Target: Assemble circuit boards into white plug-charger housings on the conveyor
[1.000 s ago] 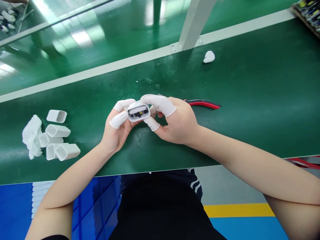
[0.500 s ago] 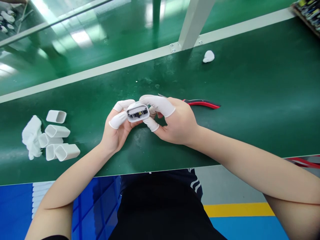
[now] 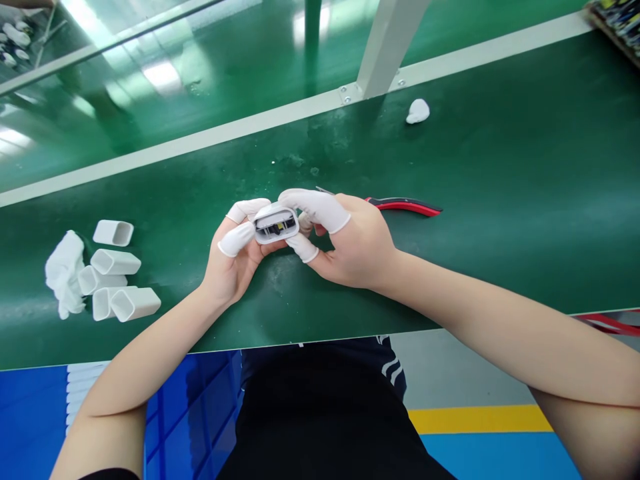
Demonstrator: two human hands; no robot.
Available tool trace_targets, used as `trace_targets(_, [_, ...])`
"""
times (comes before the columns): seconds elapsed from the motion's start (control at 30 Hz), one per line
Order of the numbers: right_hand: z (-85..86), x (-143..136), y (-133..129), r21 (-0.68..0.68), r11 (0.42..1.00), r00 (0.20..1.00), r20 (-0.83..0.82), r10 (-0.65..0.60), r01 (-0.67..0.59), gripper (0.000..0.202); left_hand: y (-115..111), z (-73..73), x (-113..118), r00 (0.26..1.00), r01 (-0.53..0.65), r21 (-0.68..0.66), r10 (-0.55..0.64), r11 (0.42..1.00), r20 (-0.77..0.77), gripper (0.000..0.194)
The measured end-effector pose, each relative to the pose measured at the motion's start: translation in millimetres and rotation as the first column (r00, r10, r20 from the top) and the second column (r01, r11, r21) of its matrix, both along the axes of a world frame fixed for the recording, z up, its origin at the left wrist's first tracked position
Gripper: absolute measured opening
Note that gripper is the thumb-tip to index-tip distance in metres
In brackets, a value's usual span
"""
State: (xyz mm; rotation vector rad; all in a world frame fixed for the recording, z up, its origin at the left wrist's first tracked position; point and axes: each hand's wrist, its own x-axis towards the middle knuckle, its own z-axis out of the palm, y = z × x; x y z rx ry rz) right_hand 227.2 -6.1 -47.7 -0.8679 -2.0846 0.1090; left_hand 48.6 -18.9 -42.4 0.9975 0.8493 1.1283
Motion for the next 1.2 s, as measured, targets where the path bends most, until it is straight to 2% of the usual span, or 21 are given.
trace_targets(0.47, [1.4,0.5,-0.6,-0.017,1.000,1.000,0.023,-0.005,0.006,0.027,-0.3,0.5,0.2,1.000,0.003,0.000,-0.003,1.000,-0.011,0.031])
trace_targets(0.7, [1.4,0.5,-0.4,-0.016,1.000,1.000,0.029,-0.004,0.005,0.029,0.0,0.7,0.3,0.999,0.014,0.017,-0.014,1.000,0.041,0.027])
trace_targets(1.2, [2.0,0.3,-0.3,-0.033,0.999,1.000,0.014,0.000,0.001,0.028,0.1,0.3,1.8,0.999,-0.025,-0.004,0.025,1.000,-0.021,0.034])
